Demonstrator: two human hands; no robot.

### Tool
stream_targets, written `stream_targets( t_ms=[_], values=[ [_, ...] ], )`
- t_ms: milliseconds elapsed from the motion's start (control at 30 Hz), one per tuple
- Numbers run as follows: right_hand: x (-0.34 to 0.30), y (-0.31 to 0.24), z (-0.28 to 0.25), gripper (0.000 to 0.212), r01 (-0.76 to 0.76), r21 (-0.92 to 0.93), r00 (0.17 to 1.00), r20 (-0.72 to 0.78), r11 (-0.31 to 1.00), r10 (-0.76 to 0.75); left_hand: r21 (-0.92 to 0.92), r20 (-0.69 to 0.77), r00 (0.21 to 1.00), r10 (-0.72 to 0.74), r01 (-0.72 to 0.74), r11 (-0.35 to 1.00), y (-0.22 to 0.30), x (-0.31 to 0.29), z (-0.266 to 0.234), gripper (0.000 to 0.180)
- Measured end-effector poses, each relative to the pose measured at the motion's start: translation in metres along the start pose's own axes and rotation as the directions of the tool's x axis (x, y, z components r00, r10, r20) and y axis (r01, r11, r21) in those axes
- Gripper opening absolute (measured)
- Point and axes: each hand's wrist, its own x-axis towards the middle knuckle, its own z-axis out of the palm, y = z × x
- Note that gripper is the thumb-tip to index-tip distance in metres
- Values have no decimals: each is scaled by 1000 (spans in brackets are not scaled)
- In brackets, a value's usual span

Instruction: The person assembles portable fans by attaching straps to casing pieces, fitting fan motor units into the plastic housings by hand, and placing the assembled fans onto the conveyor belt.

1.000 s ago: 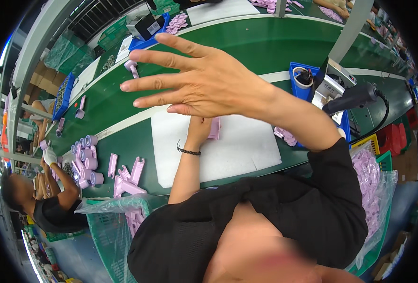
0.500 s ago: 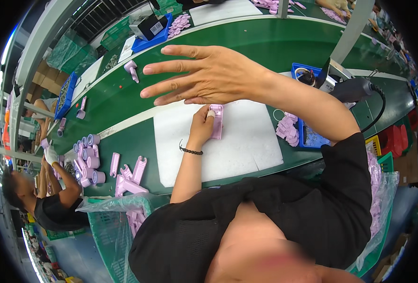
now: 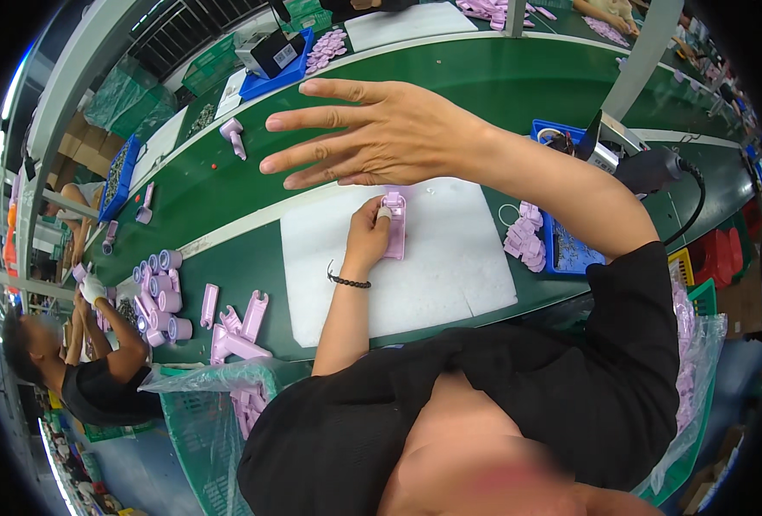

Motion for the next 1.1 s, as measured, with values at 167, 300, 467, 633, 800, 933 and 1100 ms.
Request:
stream_targets(
  t_ms=[167, 300, 467, 633, 800, 933, 1100],
  values=[
    [1, -1, -6, 54, -34, 31, 999, 32, 999, 33, -142, -104, 990, -93, 78, 987, 9, -1, -5, 30],
    [2, -1, -4, 55, -43, 48, 999, 26, 998, 42, -207, -154, 978, -141, 107, 972, 15, -3, -7, 31],
    [0, 1, -2, 51, -34, 41, 999, 14, 999, 33, -227, -201, 967, -156, 109, 968, 13, -2, -9, 32],
    [2, 5, -3, 49, -28, -9, 1000, -9, 1000, 28, -37, -300, 954, -26, 15, 999, -14, 3, -25, 31],
    [3, 7, -5, 52, -58, -42, 998, 8, 997, 59, 36, -290, 954, -83, 97, 995, -15, 6, -46, 30],
    [8, 7, -11, 52, -51, 48, 999, 11, 998, 51, 0, -296, 950, -102, 107, 994, -10, 7, -50, 31],
    [27, -12, -23, 44, 27, 496, 978, -193, 868, 80, 66, -319, 942, -103, 130, 989, -5, 21, -64, 33]
  ],
)
